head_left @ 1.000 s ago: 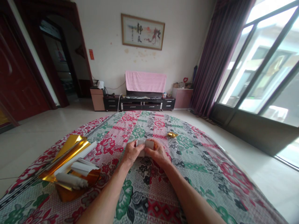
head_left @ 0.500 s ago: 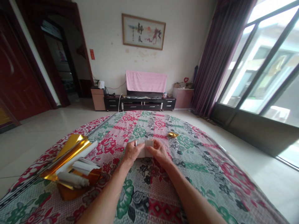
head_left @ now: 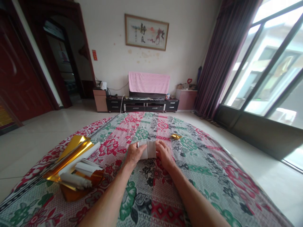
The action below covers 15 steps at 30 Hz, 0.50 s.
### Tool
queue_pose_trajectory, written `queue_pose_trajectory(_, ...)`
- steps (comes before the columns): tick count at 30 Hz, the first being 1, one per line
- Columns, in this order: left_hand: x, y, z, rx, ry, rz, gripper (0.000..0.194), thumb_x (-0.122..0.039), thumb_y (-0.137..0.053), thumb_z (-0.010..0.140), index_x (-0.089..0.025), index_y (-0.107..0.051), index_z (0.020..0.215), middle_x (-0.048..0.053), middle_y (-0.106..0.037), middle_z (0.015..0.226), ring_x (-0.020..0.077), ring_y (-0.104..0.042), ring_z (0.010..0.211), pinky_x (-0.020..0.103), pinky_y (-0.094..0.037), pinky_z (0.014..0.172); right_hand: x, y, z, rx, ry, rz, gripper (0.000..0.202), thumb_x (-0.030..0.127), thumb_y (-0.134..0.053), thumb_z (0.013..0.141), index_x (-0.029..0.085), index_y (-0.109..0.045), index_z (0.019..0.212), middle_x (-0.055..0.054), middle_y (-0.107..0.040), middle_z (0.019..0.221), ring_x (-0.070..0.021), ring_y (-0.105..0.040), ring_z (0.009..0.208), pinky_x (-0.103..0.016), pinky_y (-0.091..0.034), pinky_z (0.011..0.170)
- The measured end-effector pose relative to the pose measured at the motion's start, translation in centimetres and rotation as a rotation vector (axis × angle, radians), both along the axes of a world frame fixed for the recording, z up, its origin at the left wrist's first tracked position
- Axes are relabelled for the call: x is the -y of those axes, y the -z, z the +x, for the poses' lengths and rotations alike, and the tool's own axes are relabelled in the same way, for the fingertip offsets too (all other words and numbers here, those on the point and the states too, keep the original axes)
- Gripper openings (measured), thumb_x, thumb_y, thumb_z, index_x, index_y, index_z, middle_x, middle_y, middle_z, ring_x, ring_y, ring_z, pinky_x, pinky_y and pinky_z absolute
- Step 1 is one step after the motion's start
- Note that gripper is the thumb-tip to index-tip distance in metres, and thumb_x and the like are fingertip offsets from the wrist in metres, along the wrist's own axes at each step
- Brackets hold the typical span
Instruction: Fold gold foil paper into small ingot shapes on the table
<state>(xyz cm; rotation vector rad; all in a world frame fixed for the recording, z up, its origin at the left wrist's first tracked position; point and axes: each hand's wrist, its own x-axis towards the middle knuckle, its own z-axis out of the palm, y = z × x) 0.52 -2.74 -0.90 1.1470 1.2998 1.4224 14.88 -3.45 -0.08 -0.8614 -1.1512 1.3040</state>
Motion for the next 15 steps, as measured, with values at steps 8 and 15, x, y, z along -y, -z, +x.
queue_pose_trajectory(8,0.10,-0.19,-0.06,-0.017,-0.023,-0.003,0.025,-0.035,-0.067,0.059,-0.013,-0.068,0.073,-0.001,-0.062,0.053,0.0125,-0.054,0.048,0.021,-0.040,0.045,-0.23,0.06,0.06,0.029,-0.071,-0.055,0.021,0.038,-0.058,0.069,0.020,-0.056,0.078,0.000,-0.061,0.068,-0.0144,-0.057,0.060,-0.025,-0.047,0.055)
queue_pose_trajectory(15,-0.05,0.11,-0.07,-0.015,0.006,-0.004,0.027,-0.036,-0.067,0.060,-0.014,-0.069,0.076,-0.001,-0.063,0.054,0.0129,-0.055,0.047,0.022,-0.042,0.045,-0.28,0.12,-0.55,0.097,0.008,0.012,0.022,0.038,-0.061,0.066,0.018,-0.055,0.072,0.003,-0.054,0.059,-0.0101,-0.047,0.050,-0.021,-0.039,0.048)
